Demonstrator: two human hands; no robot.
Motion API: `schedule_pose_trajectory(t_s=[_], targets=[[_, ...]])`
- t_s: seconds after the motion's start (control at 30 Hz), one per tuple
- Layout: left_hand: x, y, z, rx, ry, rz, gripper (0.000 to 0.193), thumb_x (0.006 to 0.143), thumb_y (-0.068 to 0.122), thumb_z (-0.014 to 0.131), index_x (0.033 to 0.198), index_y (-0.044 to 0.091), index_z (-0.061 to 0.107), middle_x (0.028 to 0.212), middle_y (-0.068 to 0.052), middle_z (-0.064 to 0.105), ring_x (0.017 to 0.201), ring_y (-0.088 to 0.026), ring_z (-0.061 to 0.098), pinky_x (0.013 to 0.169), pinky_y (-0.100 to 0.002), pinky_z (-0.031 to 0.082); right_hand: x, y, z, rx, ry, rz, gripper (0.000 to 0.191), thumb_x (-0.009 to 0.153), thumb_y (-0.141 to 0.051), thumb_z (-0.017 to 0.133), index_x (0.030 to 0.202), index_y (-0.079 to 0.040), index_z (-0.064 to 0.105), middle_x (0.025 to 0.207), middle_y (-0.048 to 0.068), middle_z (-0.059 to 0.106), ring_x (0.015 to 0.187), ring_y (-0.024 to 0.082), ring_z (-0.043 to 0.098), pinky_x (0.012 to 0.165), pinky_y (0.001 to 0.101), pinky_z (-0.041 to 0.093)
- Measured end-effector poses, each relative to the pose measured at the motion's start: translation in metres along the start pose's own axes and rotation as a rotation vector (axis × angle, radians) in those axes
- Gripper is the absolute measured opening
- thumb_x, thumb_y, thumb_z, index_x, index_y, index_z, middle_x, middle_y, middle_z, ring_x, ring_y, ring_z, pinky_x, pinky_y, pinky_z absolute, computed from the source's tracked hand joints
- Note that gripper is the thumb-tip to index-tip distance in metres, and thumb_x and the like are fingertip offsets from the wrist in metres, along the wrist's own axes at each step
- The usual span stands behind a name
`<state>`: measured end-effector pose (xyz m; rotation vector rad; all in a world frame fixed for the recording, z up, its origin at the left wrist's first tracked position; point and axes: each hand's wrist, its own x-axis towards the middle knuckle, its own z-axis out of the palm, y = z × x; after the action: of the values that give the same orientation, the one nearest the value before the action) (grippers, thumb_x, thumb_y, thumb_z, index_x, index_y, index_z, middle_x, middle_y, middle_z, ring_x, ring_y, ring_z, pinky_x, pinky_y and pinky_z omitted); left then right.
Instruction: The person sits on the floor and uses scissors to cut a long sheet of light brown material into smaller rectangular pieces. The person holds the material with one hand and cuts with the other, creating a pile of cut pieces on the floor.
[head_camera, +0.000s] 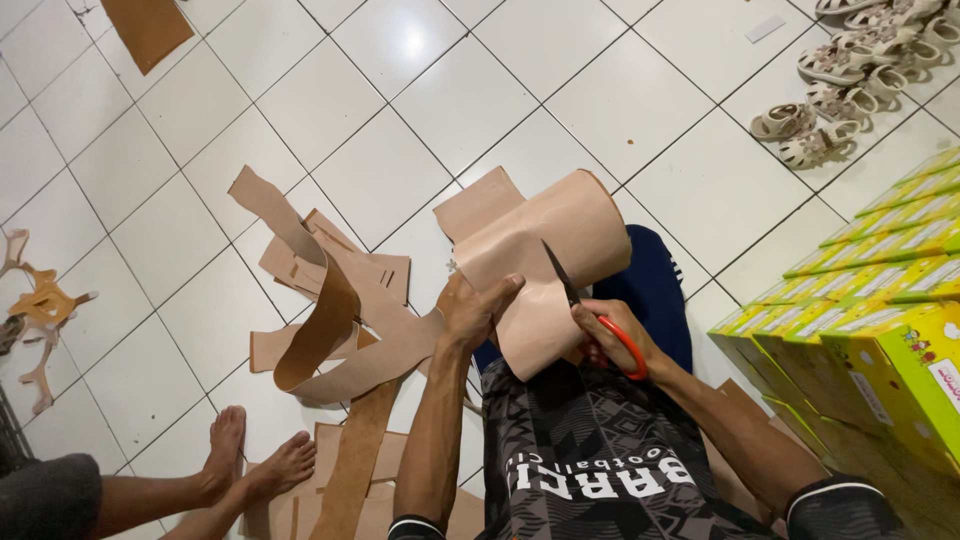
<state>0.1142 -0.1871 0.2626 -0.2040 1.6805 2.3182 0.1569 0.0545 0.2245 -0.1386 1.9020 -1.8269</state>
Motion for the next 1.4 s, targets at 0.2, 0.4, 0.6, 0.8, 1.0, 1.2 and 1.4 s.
schedule_pose_trajectory(t_s=[0.2, 0.4, 0.6, 0.8, 1.0, 1.2, 1.4], targets=[[0.012, -0.020, -0.017, -0.090, -0.057, -0.050, 0.050, 0.081, 0.004, 0.075, 0.125, -0.008, 0.054, 0.105, -0.017, 0.068, 0.091, -0.024, 0.074, 0.077, -0.035, 0.067, -0.012, -0.002, 0.006, 0.025, 0.043, 0.055, 0.054, 0.100, -0.047, 0.055, 0.065, -0.007, 0.054, 0.043, -0.001, 0.044, 0.031, 0.008, 0.042, 0.029, 0.0254, 0.033], [0.028, -0.023, -0.028, -0.264, -0.027, -0.099, 0.053, 0.088, 0.009, 0.073, 0.131, -0.010, 0.050, 0.114, -0.021, 0.067, 0.101, -0.027, 0.072, 0.083, -0.040, 0.065, -0.011, 0.000, 0.002, -0.112, 0.063, 0.059, 0.047, 0.099, -0.047, 0.052, 0.077, -0.008, 0.064, 0.047, -0.001, 0.047, 0.037, 0.008, 0.044, 0.036, 0.0249, 0.036], [0.012, -0.028, -0.005, -0.230, -0.070, -0.012, 0.056, 0.091, 0.006, 0.072, 0.139, -0.007, 0.046, 0.122, -0.016, 0.063, 0.112, -0.024, 0.066, 0.099, -0.035, 0.058, -0.001, -0.005, 0.002, -0.066, 0.057, -0.052, 0.052, 0.102, -0.052, 0.049, 0.084, -0.005, 0.060, 0.064, -0.001, 0.054, 0.053, 0.006, 0.051, 0.047, 0.0238, 0.044], [0.008, -0.028, -0.002, -0.172, -0.046, -0.080, 0.060, 0.090, 0.008, 0.073, 0.139, -0.008, 0.044, 0.123, -0.021, 0.063, 0.115, -0.029, 0.067, 0.099, -0.039, 0.059, 0.001, -0.015, 0.006, 0.031, 0.064, 0.036, 0.058, 0.101, -0.055, 0.049, 0.077, -0.002, 0.059, 0.052, 0.001, 0.047, 0.040, 0.009, 0.046, 0.038, 0.0258, 0.040], [0.014, -0.046, -0.011, -0.276, -0.089, -0.079, 0.067, 0.086, 0.006, 0.075, 0.142, -0.008, 0.040, 0.127, -0.020, 0.060, 0.119, -0.029, 0.063, 0.100, -0.038, 0.059, -0.004, 0.000, 0.009, 0.011, 0.106, 0.016, 0.057, 0.100, -0.050, 0.056, 0.076, 0.002, 0.062, 0.047, -0.001, 0.045, 0.035, 0.008, 0.041, 0.032, 0.0260, 0.034], [0.047, -0.039, -0.032, -0.353, -0.123, -0.150, 0.067, 0.091, 0.008, 0.076, 0.143, -0.017, 0.042, 0.127, -0.027, 0.059, 0.116, -0.034, 0.062, 0.094, -0.041, 0.059, -0.007, 0.005, 0.003, -0.076, 0.047, 0.035, 0.057, 0.098, -0.053, 0.049, 0.080, -0.002, 0.066, 0.046, 0.000, 0.047, 0.036, 0.009, 0.046, 0.035, 0.0254, 0.039], [0.029, -0.034, -0.006, -0.215, -0.038, 0.013, 0.058, 0.092, 0.011, 0.075, 0.138, -0.009, 0.047, 0.128, -0.020, 0.061, 0.113, -0.027, 0.067, 0.092, -0.037, 0.062, 0.004, -0.006, 0.001, -0.080, 0.065, -0.077, 0.063, 0.100, -0.060, 0.045, 0.081, -0.002, 0.059, 0.060, 0.002, 0.053, 0.048, 0.009, 0.052, 0.043, 0.0255, 0.043]])
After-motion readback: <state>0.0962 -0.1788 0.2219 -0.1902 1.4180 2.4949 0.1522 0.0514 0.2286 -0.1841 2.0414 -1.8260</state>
